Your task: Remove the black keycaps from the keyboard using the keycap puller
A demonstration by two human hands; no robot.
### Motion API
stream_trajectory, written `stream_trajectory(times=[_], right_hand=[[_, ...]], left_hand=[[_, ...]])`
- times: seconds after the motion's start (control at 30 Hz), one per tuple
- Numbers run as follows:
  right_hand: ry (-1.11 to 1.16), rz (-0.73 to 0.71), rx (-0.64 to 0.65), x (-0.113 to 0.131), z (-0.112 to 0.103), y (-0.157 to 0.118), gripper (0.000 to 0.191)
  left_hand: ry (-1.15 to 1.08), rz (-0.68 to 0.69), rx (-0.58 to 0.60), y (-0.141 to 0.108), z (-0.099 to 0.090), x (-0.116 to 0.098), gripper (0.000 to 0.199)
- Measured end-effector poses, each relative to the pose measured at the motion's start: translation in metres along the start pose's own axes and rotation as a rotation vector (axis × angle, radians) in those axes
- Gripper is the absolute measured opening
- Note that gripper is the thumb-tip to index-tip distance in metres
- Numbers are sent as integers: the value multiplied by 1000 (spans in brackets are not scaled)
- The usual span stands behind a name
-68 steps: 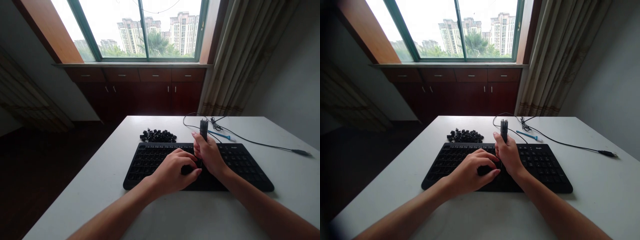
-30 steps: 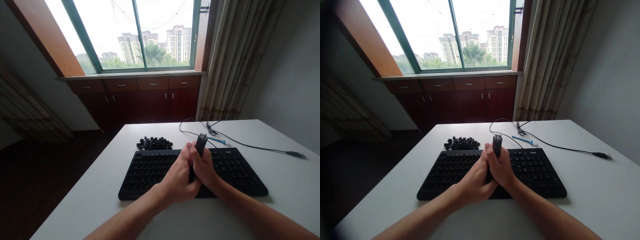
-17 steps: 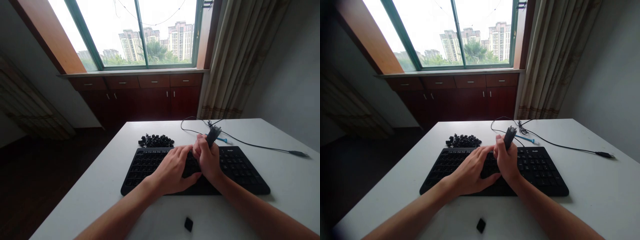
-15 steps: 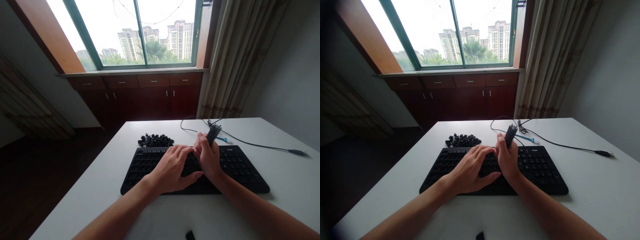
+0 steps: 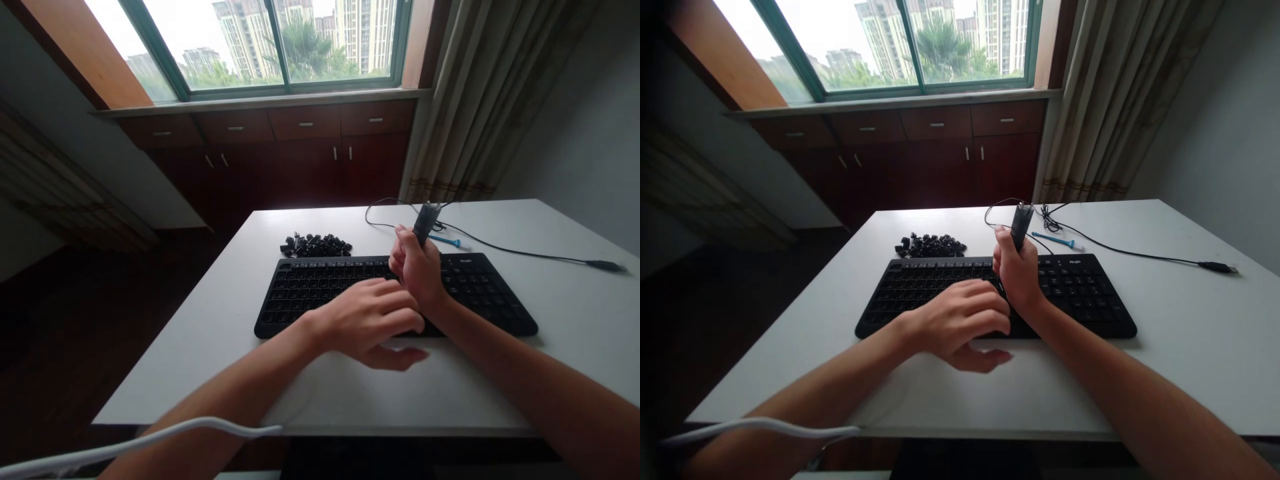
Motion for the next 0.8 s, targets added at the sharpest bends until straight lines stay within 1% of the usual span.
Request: stream_trajectory(times=[0.03,0.1,0.2,0.27,0.33,0.4,0.47,0.53,0.57,0.6,0.63,0.67,0.7,0.73,0.77,0.8], right_hand=[[-18,5,8,0,1,-1,48],[-52,-5,30,0,2,-3,48],[-105,-47,55,1,1,-4,47],[-138,-71,63,0,1,-5,46],[-157,-86,72,0,1,-5,46],[-148,-91,82,-1,1,-4,46],[-122,-91,94,-1,1,-3,45],[-115,-92,108,-2,0,-3,44],[-121,-97,115,-2,0,-3,43],[-131,-105,125,-2,0,-3,43],[-147,-120,137,-2,0,-4,44],[-166,-136,152,-1,0,-5,44],[-187,-153,165,0,1,-6,44],[-209,-169,175,0,1,-8,44],[-231,-180,187,1,2,-9,44],[-250,-187,196,1,2,-11,43]], left_hand=[[31,-20,-3,-1,-3,4,20],[102,-9,29,-3,-5,6,19],[192,44,80,-5,-6,3,22],[220,29,83,-5,-7,0,22],[237,5,80,-4,-12,-4,21],[264,28,76,-7,-21,-14,19],[304,64,71,-15,-36,-33,16],[334,45,85,-32,-54,-60,15],[340,0,130,-44,-62,-75,14],[347,-57,143,-58,-69,-91,13],[365,-91,128,-74,-75,-107,12],[401,-157,133,-92,-77,-122,12],[422,-247,154,-110,-76,-136,12],[403,-283,163,-127,-70,-149,11],[341,-289,202,-143,-60,-160,10],[288,-357,237,-158,-48,-167,7]])
Point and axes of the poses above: each hand's wrist, its own y-axis towards the middle knuckle, its own z-axis out of the palm, x = y × z, the point moved 2 cm from there along y, towards the middle knuckle, and after that the axes turned 4 degrees about z, right-handed, at the moved point
